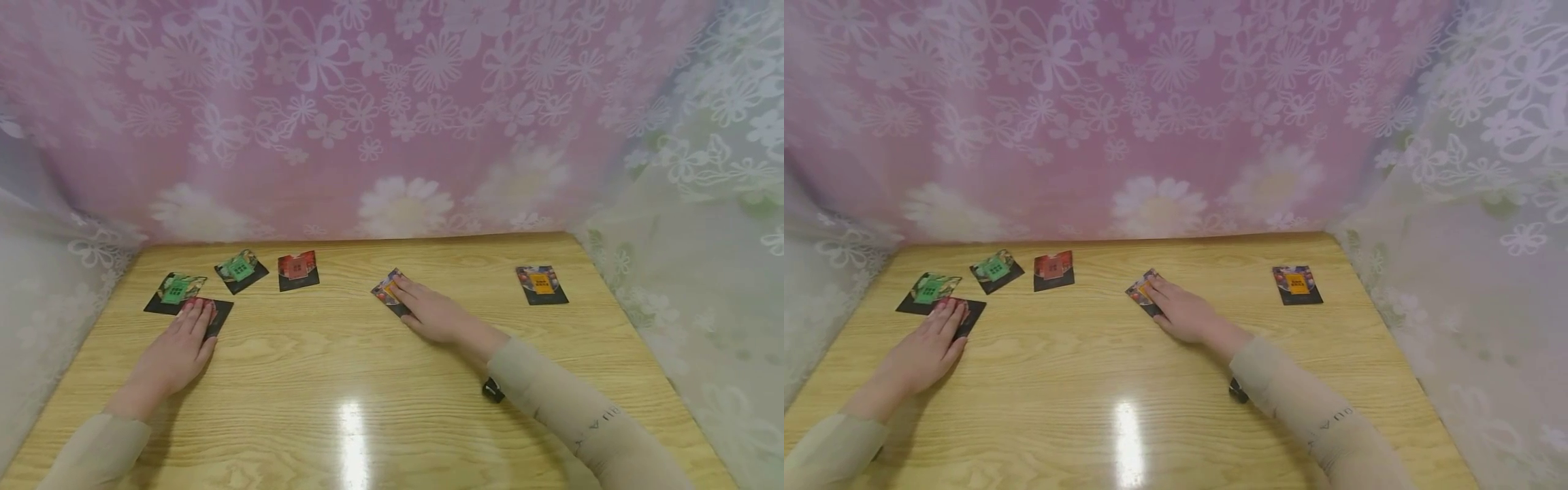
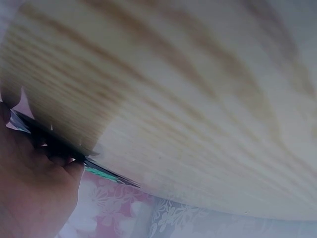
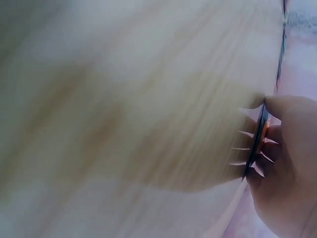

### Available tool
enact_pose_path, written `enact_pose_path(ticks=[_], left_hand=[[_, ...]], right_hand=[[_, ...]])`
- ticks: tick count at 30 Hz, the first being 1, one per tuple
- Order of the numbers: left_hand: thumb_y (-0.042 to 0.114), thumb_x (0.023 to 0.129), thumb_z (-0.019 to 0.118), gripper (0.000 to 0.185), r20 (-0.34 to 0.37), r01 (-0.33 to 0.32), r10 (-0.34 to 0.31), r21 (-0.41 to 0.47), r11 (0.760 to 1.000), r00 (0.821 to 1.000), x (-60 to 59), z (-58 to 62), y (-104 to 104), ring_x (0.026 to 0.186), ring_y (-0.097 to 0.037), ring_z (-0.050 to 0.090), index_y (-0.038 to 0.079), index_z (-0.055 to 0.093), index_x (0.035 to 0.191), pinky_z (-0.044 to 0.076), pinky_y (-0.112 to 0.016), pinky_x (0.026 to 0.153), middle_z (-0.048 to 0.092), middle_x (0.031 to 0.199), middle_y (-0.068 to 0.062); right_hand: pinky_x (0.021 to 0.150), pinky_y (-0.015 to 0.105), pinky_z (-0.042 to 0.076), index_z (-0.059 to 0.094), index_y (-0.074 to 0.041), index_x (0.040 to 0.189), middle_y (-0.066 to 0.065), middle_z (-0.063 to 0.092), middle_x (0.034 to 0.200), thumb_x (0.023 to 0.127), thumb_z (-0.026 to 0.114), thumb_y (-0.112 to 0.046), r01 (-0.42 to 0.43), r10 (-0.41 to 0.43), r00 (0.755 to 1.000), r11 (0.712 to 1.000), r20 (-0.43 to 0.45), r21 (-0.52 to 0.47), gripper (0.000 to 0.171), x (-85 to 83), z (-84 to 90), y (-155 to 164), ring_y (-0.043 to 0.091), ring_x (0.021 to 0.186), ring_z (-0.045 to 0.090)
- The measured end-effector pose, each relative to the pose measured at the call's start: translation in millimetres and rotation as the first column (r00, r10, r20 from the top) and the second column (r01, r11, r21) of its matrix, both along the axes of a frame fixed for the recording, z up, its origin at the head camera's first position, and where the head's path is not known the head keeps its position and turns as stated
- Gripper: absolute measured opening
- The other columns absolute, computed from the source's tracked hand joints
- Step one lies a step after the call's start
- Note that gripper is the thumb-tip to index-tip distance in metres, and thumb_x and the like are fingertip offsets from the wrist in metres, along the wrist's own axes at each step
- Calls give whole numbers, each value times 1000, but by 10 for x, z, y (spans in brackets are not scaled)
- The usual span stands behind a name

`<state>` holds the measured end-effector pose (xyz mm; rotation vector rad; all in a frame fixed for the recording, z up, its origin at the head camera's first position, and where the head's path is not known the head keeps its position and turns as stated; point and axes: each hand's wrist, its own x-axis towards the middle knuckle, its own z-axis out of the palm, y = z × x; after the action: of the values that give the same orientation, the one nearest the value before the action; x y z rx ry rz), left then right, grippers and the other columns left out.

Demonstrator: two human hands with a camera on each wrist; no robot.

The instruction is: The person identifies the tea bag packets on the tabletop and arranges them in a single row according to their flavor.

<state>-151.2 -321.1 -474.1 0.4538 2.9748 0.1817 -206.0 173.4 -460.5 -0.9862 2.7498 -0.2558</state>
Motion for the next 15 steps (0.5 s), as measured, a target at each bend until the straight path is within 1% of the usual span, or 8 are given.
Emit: enact_pose_path(ticks=[5,10,15], left_hand=[[27,115,44,69,9,-2,2,-2,1000,1000,11,32,9,157,-58,19,-19,21,161,24,-66,130,17,167,-44],[28,115,43,69,10,-2,2,-3,1000,1000,14,37,20,157,-58,20,-18,22,161,25,-67,129,17,167,-44],[28,115,44,69,-2,-4,4,5,1000,1000,14,16,4,157,-58,20,-18,22,161,25,-67,129,18,167,-44]], right_hand=[[130,55,35,26,-1,168,20,21,177,112,55,-26,72,-73,997,997,-20,-29,68,27,-15,226,39,163,26],[129,58,34,26,0,167,21,20,176,111,57,-25,124,-125,992,991,-18,-40,68,59,-8,462,41,163,26],[130,60,32,26,1,167,21,19,176,112,56,-25,169,-170,985,984,-21,-48,68,82,-16,698,42,163,24]])
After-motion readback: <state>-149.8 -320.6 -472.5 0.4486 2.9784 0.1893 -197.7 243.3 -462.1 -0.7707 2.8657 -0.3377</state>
